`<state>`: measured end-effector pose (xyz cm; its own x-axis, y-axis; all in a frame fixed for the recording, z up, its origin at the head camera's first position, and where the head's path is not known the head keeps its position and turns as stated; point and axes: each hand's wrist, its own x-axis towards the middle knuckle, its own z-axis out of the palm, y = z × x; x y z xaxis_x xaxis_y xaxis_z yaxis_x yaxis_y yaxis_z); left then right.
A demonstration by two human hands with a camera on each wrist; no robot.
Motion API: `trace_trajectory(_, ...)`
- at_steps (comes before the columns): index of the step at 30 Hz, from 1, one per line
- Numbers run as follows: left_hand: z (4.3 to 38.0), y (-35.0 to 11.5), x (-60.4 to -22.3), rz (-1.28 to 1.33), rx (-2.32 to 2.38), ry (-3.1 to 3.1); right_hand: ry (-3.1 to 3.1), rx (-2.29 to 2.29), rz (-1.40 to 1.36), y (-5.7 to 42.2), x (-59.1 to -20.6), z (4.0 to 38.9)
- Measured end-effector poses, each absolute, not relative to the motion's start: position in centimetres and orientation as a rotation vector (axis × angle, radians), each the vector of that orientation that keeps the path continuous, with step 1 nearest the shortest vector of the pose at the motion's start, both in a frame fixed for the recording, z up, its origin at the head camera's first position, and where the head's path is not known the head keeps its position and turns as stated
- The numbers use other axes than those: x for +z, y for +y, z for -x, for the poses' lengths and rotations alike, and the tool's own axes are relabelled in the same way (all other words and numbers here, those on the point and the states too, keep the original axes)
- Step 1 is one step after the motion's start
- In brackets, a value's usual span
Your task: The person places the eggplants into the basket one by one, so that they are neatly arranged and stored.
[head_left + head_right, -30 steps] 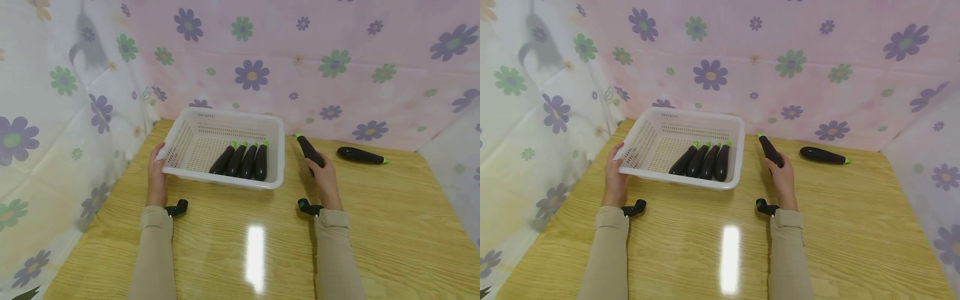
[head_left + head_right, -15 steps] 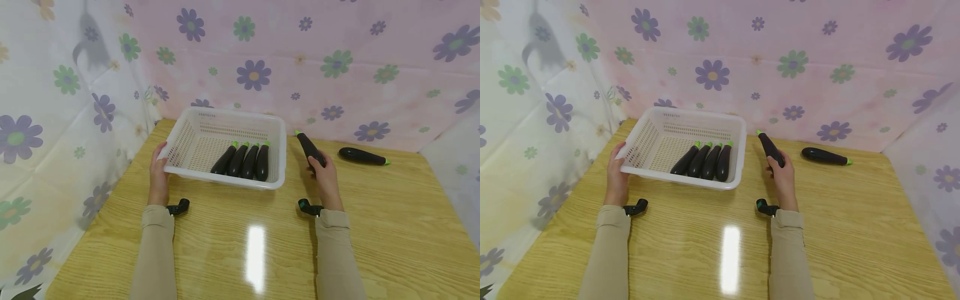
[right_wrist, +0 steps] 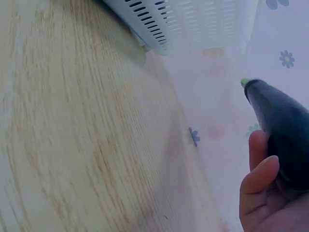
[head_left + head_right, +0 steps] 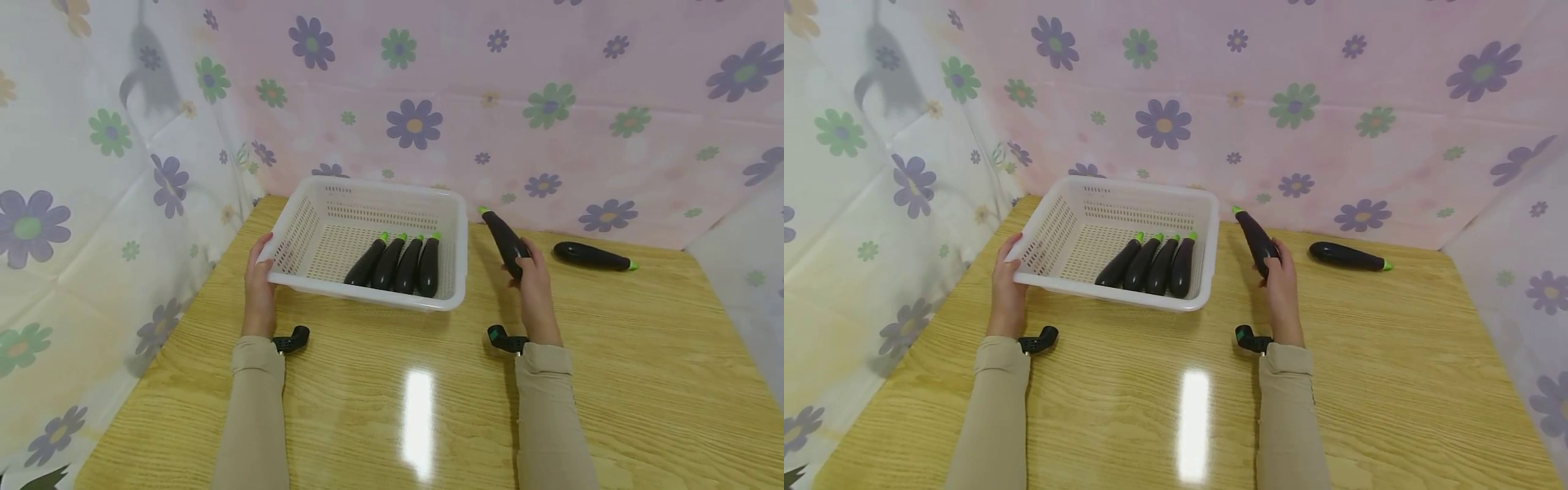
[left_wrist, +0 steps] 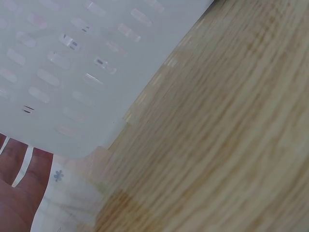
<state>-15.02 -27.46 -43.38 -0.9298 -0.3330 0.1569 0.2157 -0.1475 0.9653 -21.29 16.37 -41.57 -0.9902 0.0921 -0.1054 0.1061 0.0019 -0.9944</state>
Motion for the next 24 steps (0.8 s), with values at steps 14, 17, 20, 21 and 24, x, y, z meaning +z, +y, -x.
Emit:
trace_trajectory(14,14.9,-27.4,-43.2,-0.13,-2.142,-1.773,2.186,-2.54,-0.147,16.3,-40.4,20.7)
trace_trajectory(17,14.9,-27.4,-43.1,-0.131,-2.141,-1.777,2.149,-2.622,-0.111,16.2,-39.9,20.5)
trace_trajectory(20,14.9,-27.4,-43.1,-0.127,-2.136,-1.779,2.168,-2.645,-0.081,15.9,-39.5,20.4)
trace_trajectory(21,14.9,-27.4,-43.1,-0.126,-2.134,-1.778,2.163,-2.657,-0.071,15.8,-39.4,20.4)
trace_trajectory(24,15.1,-27.5,-43.5,-0.128,-2.121,-1.783,2.15,-2.696,-0.005,15.4,-39.1,20.2)
